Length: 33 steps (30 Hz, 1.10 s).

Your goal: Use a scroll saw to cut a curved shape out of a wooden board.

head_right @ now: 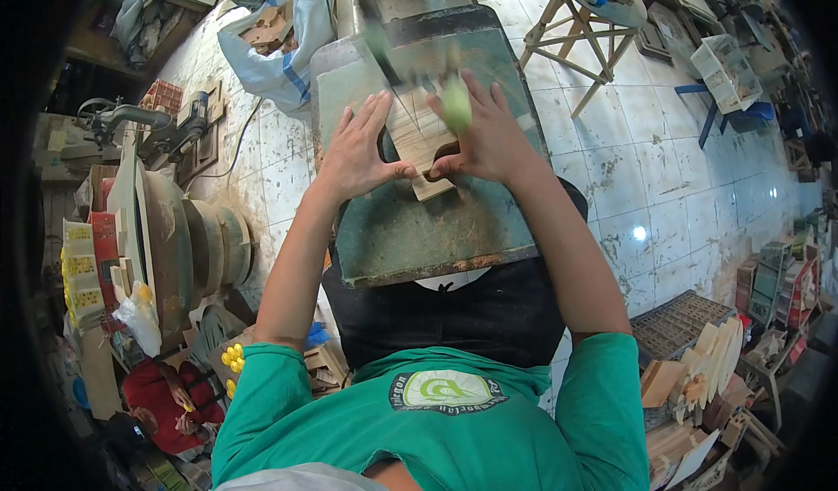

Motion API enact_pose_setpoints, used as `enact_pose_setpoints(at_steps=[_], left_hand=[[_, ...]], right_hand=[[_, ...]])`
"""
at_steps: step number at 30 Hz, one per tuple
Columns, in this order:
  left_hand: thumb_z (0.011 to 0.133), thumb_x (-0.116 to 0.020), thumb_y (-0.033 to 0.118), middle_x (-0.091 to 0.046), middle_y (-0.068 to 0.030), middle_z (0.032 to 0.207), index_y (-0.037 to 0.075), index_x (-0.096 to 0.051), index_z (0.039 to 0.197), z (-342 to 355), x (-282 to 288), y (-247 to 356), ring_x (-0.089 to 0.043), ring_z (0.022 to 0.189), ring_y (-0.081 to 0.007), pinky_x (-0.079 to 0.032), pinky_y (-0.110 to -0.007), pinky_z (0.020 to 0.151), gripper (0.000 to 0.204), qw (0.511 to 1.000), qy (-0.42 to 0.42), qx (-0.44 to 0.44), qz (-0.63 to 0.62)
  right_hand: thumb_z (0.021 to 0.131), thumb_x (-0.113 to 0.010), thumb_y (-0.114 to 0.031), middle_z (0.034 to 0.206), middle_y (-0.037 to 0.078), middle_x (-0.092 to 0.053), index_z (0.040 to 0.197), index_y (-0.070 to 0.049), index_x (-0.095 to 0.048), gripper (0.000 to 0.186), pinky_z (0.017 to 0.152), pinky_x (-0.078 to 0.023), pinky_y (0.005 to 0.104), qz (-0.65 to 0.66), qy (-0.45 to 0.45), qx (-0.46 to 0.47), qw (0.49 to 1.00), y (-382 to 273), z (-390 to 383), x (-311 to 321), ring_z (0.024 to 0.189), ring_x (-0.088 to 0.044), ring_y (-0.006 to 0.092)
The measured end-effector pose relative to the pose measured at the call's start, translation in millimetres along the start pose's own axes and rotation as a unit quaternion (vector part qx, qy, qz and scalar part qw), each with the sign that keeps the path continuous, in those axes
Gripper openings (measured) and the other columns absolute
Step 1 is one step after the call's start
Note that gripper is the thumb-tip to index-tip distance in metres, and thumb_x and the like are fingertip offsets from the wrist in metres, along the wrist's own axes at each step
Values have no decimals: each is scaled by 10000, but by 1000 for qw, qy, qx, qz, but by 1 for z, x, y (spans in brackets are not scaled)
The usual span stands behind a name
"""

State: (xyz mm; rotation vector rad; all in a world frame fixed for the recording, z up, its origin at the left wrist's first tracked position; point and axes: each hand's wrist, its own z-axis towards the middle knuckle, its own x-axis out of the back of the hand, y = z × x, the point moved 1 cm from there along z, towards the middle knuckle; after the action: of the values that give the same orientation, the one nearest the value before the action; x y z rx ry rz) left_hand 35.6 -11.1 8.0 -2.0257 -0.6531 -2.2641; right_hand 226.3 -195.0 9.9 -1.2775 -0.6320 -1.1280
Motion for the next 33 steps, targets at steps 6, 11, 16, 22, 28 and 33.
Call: enact_pose_setpoints(at_steps=[6, 11, 16, 22, 28, 33], left_hand=[[692, -830, 803, -382, -209, 1727, 46, -288, 1709, -4, 3, 7, -304, 1637, -352, -201, -572, 1348, 1378, 999, 2, 26, -26], [741, -830, 771, -365, -191, 1741, 34, -311, 1693, -4, 1, 3, -321, 1629, -357, -229, -573, 1336, 1310, 999, 4, 25, -29], [746, -823, 776, -382, -192, 1731, 32, -319, 1689, -9, -6, 6, -335, 1623, -361, -228, -577, 1333, 1303, 998, 36, 29, -33], [735, -800, 812, -406, -202, 1715, 0, -334, 1673, -16, -13, 18, -339, 1623, -359, -228, -579, 1326, 1326, 995, 67, 68, -19], [732, -801, 805, -412, -275, 1685, -57, -355, 1634, -24, -22, 43, -361, 1597, -417, -244, -622, 1300, 1325, 983, 123, 137, 9], [765, -807, 768, -415, -315, 1662, -77, -367, 1614, -27, -24, 47, -375, 1580, -437, -254, -663, 1279, 1276, 978, 145, 150, 9]], right_hand=[[886, -843, -417, 1736, 250, -328, 1581, -81, -540, 830, 1270, -323, 567, -34, -47, -99, 993, -53, -31, 0, 1564, -360, 501], [902, -829, -340, 1718, 316, -313, 1568, -15, -529, 800, 1262, -347, 569, 61, 49, -154, 985, -89, -33, -20, 1560, -365, 519], [889, -839, -292, 1723, 310, -311, 1570, -2, -522, 805, 1257, -376, 538, 76, 61, -146, 985, -79, -31, -24, 1567, -366, 507], [873, -832, -283, 1747, 255, -310, 1579, -16, -519, 817, 1277, -366, 505, 67, 31, -118, 990, -60, -30, -21, 1587, -353, 464], [839, -820, -241, 1751, 228, -313, 1600, -73, -517, 836, 1280, -363, 516, 89, -25, -81, 992, -45, -25, -11, 1551, -391, 472], [901, -796, -243, 1718, 269, -344, 1634, -143, -490, 800, 1260, -358, 561, -17, -4, -128, 992, -64, -33, -13, 1525, -437, 446]])
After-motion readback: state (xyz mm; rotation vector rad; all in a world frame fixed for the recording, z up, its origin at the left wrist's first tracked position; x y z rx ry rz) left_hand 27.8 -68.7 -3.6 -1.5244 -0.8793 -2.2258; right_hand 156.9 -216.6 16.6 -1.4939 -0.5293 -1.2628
